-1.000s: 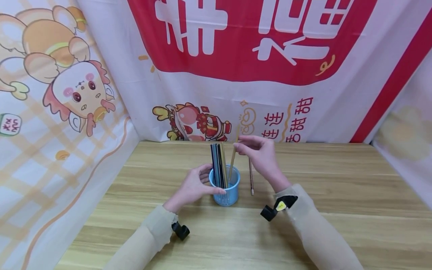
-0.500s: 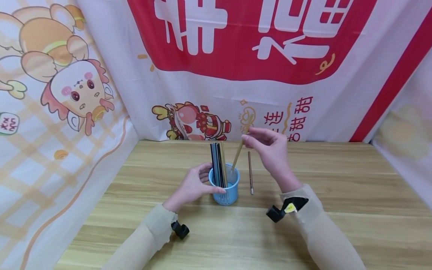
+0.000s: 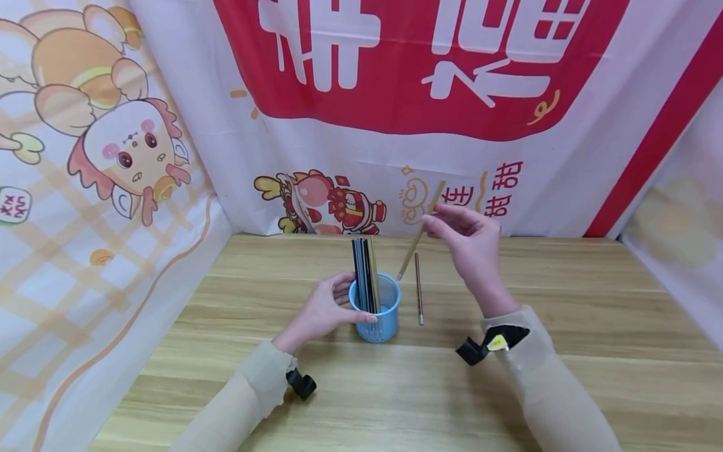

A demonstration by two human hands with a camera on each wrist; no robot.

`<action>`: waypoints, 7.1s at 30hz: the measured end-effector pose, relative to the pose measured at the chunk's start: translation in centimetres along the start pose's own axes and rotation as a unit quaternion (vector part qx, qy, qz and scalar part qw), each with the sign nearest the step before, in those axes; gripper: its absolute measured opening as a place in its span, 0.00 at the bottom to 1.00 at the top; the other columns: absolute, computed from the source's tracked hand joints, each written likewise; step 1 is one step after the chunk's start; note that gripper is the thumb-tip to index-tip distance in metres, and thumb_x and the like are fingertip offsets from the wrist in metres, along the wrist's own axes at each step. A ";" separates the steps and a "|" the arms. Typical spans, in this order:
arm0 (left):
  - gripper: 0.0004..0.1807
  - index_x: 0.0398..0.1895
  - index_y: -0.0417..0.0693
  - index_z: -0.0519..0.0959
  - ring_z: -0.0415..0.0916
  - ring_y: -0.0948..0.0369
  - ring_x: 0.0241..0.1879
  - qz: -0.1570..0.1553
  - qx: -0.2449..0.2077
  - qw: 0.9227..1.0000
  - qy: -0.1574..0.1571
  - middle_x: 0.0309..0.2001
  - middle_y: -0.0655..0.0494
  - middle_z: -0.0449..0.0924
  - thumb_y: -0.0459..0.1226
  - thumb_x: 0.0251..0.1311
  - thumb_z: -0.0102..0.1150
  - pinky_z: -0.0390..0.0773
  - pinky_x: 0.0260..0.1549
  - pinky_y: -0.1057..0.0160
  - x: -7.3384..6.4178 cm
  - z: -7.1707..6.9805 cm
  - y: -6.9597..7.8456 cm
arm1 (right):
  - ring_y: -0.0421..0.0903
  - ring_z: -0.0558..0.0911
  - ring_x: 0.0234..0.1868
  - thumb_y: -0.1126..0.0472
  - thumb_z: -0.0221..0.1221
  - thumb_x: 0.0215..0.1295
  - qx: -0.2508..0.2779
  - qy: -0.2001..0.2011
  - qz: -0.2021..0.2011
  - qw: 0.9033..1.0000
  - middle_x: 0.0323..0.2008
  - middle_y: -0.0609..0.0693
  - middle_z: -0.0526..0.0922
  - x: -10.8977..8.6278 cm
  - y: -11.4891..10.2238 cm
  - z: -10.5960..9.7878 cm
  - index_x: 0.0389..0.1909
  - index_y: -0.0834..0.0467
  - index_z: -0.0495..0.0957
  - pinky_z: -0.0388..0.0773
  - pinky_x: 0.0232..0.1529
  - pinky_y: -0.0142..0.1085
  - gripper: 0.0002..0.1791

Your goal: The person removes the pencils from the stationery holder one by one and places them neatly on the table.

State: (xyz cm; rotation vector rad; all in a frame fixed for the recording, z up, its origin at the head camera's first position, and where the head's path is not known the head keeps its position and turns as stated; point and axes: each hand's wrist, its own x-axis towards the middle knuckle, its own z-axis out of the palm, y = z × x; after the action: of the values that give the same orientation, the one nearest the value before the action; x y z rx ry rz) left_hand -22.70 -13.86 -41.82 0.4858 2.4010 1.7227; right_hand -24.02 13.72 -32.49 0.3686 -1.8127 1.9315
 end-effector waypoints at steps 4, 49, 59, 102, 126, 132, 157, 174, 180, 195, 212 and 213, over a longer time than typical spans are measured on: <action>0.47 0.69 0.45 0.71 0.75 0.53 0.62 -0.005 0.001 1.000 -0.001 0.62 0.51 0.78 0.41 0.44 0.85 0.74 0.63 0.56 0.0 0.0 0.0 | 0.47 0.88 0.36 0.63 0.73 0.61 -0.002 0.005 0.012 1.000 0.40 0.54 0.89 0.5 0.6 -0.7 0.49 0.63 0.86 0.87 0.42 0.38 0.16; 0.45 0.69 0.46 0.72 0.75 0.53 0.63 -0.003 -0.001 1.000 -0.002 0.63 0.50 0.77 0.39 0.46 0.84 0.73 0.64 0.55 0.0 -0.1 -0.2 | 0.46 0.88 0.34 0.67 0.65 0.67 -0.167 -0.123 0.280 0.937 0.41 0.63 0.87 1.9 12.0 -4.2 0.56 0.72 0.80 0.87 0.41 0.37 0.19; 0.45 0.69 0.45 0.71 0.75 0.53 0.63 -0.006 -0.004 1.000 0.001 0.63 0.50 0.77 0.38 0.46 0.84 0.73 0.64 0.55 -0.1 0.0 -0.1 | 0.48 0.87 0.36 0.65 0.67 0.66 -0.182 -0.119 0.340 0.915 0.42 0.60 0.87 1.2 13.5 -4.1 0.56 0.68 0.80 0.87 0.41 0.36 0.20; 0.46 0.70 0.44 0.71 0.75 0.53 0.62 -0.004 0.006 1.000 0.007 0.63 0.50 0.77 0.39 0.46 0.84 0.74 0.64 0.55 0.1 0.0 -0.2 | 0.45 0.87 0.32 0.64 0.71 0.60 -0.239 -0.073 0.314 0.916 0.38 0.58 0.88 0.6 14.7 -2.7 0.47 0.65 0.85 0.86 0.34 0.32 0.16; 0.44 0.68 0.45 0.72 0.75 0.53 0.62 -0.001 0.003 1.000 0.002 0.62 0.50 0.77 0.39 0.45 0.84 0.73 0.64 0.55 0.2 0.0 -0.3 | 0.54 0.85 0.51 0.51 0.70 0.64 -0.157 -0.068 0.264 0.949 0.54 0.60 0.83 1.8 9.4 -2.0 0.59 0.65 0.79 0.84 0.51 0.36 0.29; 0.44 0.66 0.47 0.73 0.76 0.55 0.61 0.018 0.003 1.000 -0.008 0.60 0.52 0.79 0.41 0.44 0.85 0.74 0.63 0.58 0.2 -0.1 -0.5 | 0.53 0.84 0.52 0.46 0.70 0.63 -0.163 -0.077 0.247 0.952 0.55 0.55 0.83 1.8 7.5 -1.5 0.59 0.59 0.80 0.81 0.56 0.40 0.29; 0.42 0.66 0.50 0.74 0.77 0.58 0.60 0.011 0.007 1.000 -0.001 0.60 0.56 0.79 0.40 0.45 0.84 0.75 0.62 0.58 0.1 -0.1 -0.4 | 0.45 0.83 0.53 0.46 0.72 0.61 -0.123 -0.178 0.186 0.958 0.49 0.46 0.87 -0.7 5.0 2.6 0.55 0.52 0.85 0.74 0.64 0.48 0.24; 0.41 0.66 0.49 0.74 0.76 0.57 0.61 0.008 0.004 1.000 -0.003 0.62 0.55 0.77 0.41 0.47 0.83 0.75 0.62 0.57 -0.1 0.0 -0.2 | 0.46 0.85 0.49 0.56 0.73 0.62 -0.119 -0.186 0.164 0.961 0.47 0.48 0.88 -2.9 7.3 4.7 0.52 0.55 0.87 0.82 0.55 0.41 0.18; 0.40 0.66 0.50 0.74 0.76 0.57 0.60 0.009 0.002 1.000 -0.004 0.61 0.55 0.78 0.40 0.48 0.83 0.75 0.62 0.56 -0.1 0.0 -0.2 | 0.45 0.85 0.49 0.56 0.73 0.62 -0.121 -0.173 0.168 0.963 0.47 0.47 0.88 -3.1 7.7 4.9 0.52 0.54 0.87 0.81 0.55 0.41 0.17; 0.41 0.67 0.50 0.73 0.76 0.57 0.61 0.010 -0.003 1.000 -0.005 0.62 0.56 0.77 0.39 0.48 0.83 0.75 0.62 0.57 -0.1 -0.1 -0.2 | 0.46 0.85 0.49 0.55 0.73 0.62 -0.113 -0.154 0.177 0.965 0.47 0.49 0.88 -3.1 8.5 5.0 0.52 0.55 0.87 0.81 0.55 0.41 0.18; 0.42 0.66 0.48 0.74 0.77 0.56 0.60 0.008 0.003 1.000 0.000 0.61 0.54 0.78 0.38 0.45 0.84 0.75 0.62 0.57 -0.1 -0.1 -0.3 | 0.46 0.86 0.47 0.53 0.74 0.60 -0.108 -0.137 0.181 0.968 0.44 0.47 0.88 -3.1 8.1 4.8 0.49 0.53 0.87 0.83 0.53 0.42 0.17; 0.42 0.66 0.48 0.74 0.77 0.56 0.60 0.009 0.003 1.000 0.000 0.61 0.54 0.78 0.39 0.45 0.84 0.75 0.62 0.57 0.0 -0.1 -0.3 | 0.46 0.86 0.47 0.53 0.74 0.60 -0.108 -0.135 0.181 0.968 0.44 0.47 0.88 -3.1 8.0 4.8 0.49 0.53 0.87 0.83 0.53 0.42 0.17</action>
State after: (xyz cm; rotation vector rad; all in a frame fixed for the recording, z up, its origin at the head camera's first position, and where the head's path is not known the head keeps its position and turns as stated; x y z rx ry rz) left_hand -22.74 -14.04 -42.11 0.5113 2.4101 1.7227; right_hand -25.90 8.30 -40.50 0.2487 -2.3847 1.9607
